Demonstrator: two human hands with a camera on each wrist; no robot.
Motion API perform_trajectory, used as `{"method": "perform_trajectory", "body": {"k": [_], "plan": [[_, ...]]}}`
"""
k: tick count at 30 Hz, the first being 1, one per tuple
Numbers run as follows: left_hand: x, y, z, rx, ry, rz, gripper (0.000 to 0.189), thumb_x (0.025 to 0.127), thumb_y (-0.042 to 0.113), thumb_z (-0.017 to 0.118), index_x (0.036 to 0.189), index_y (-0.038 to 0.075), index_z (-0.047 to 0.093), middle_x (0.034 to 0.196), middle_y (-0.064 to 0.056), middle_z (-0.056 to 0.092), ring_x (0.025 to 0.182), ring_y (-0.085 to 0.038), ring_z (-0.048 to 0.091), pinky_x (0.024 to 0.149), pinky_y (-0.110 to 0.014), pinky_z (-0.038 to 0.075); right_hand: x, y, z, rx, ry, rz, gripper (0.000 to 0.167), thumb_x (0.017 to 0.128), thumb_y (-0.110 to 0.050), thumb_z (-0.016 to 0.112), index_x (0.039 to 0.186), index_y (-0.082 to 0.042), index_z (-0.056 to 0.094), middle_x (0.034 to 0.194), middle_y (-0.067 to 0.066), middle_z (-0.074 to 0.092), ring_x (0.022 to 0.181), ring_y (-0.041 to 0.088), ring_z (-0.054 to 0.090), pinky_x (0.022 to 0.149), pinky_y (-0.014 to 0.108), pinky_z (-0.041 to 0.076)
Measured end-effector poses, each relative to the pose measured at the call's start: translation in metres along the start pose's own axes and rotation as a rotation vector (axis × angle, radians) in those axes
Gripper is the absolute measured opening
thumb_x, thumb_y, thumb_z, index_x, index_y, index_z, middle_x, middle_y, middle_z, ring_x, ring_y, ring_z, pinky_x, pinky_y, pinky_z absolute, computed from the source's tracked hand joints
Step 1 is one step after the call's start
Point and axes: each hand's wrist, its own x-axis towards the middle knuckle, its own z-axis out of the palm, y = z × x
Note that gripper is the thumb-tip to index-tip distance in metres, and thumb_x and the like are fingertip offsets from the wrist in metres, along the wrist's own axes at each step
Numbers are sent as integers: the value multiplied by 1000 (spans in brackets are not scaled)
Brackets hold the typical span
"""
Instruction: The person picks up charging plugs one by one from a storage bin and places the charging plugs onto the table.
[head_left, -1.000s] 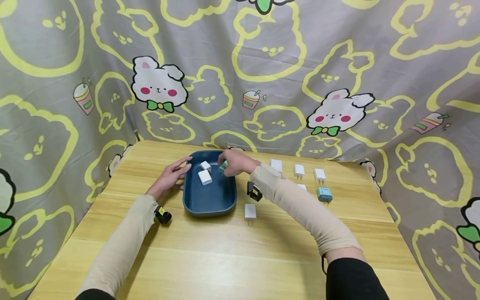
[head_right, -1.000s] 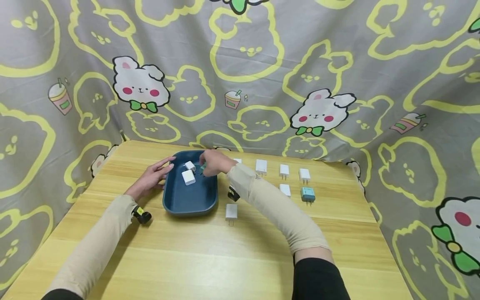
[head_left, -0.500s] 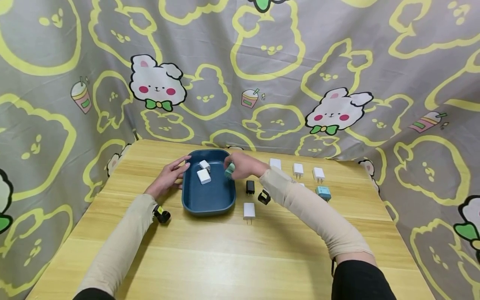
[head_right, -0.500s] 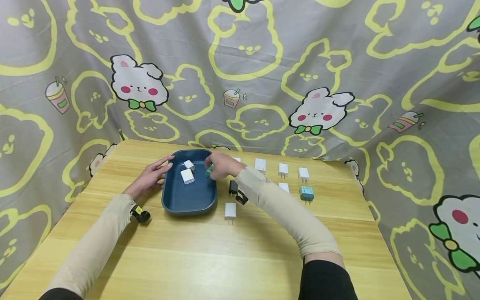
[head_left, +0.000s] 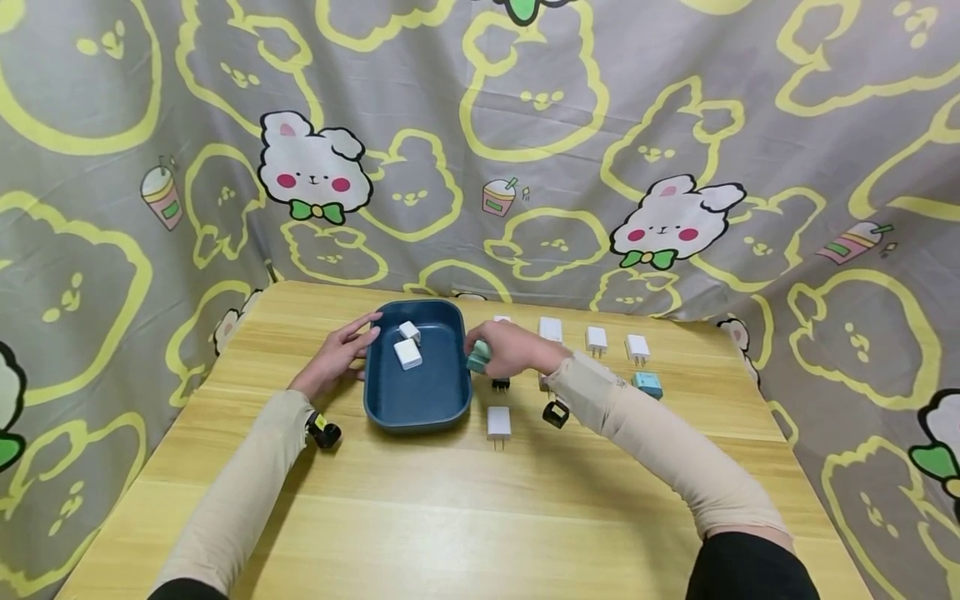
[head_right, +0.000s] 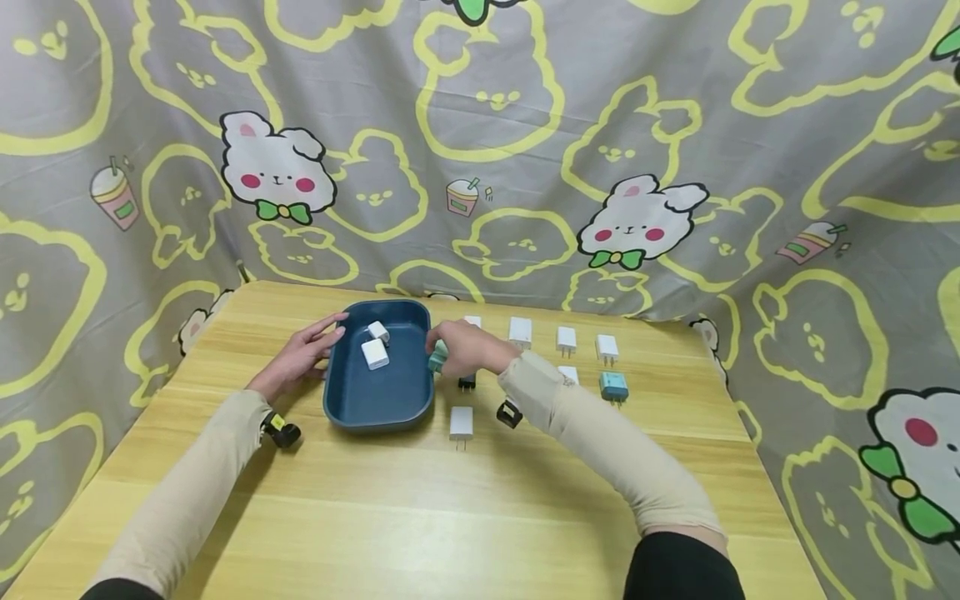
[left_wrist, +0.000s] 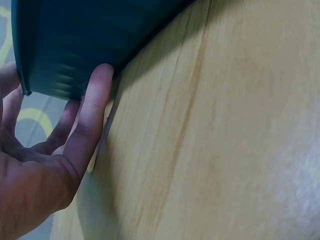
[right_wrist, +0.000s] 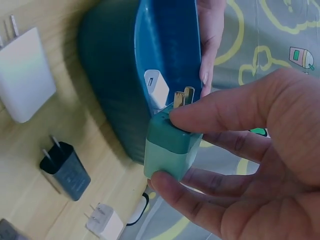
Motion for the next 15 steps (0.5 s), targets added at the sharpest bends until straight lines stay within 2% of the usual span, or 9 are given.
{"method": "perform_trajectory", "body": {"k": [7,14,15], "plan": [[0,0,-1,11,4,-8,61,99,57,56,155,42,38,153,-17,45,97,-14,68,69,-34,61,-14,4,3,-20,-22,30,48,76,8,62,122,-4,69,107,11,68,75,19,50,63,25,42],[-1,1,-1,14,-3,-6,62,99,57,55,156,41,36,154,-18,45,97,-14,68,69,-34,61,-25,12,13,-27,-15,41,44,76,9,63,118,-4,70,113,11,68,82,19,55,69,26,46],[-4,5,0,11,-8,-8,62,100,55,55,157,39,35,155,-19,43,99,-15,68,68,-34,61,-27,14,14,-34,-10,39,43,76,9,63,117,-4,70,113,11,69,83,20,55,70,26,47]]}}
